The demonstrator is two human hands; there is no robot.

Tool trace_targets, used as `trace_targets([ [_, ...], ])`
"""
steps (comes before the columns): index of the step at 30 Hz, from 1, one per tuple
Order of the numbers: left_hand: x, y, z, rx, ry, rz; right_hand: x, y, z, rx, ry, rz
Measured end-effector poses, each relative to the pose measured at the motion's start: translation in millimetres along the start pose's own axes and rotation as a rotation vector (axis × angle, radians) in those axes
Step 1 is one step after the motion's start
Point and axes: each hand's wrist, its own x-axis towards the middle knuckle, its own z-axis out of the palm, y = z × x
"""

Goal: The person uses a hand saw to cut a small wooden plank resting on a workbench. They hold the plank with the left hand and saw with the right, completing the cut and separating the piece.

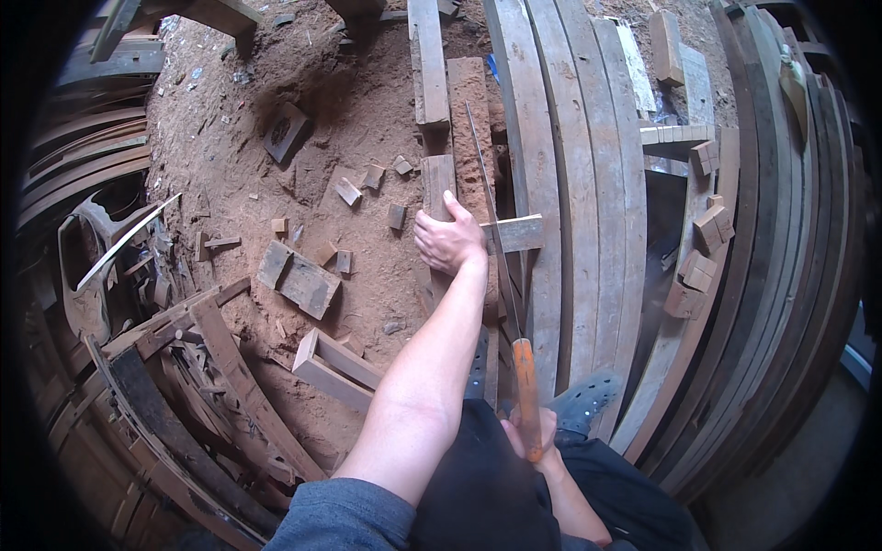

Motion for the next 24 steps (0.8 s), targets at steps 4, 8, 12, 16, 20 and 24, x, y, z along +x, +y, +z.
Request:
trace_targets([
  [4, 0.0, 0.6, -0.6, 0.009, -0.006, -0.004, 0.6, 0.5, -1.8, -0.011, -0.008, -0.006],
  [8, -0.5, 1.9, -1.6, 0.011, 0.006, -0.002, 1.0, 2.2, -4.7, 0.005, -0.003, 0.012],
  [12, -1.3, 2.8, -2.7, 0.005, 0.006, -0.011, 1.1, 3.3, -6.9, 0.02, 0.0, 0.037],
  [16, -1.3, 2.3, -2.1, 0.014, 0.001, -0.011, 1.9, 2.6, -8.8, 0.007, -0.003, 0.038],
  [20, -0.7, 0.9, -0.3, 0.011, 0.014, 0.002, 3.3, 2.1, -12.7, 0.034, 0.017, 0.033],
  [24, -0.5, 0.1, 0.4, 0.004, 0.015, 0.004, 5.3, 1.6, -17.8, 0.063, 0.031, 0.046],
])
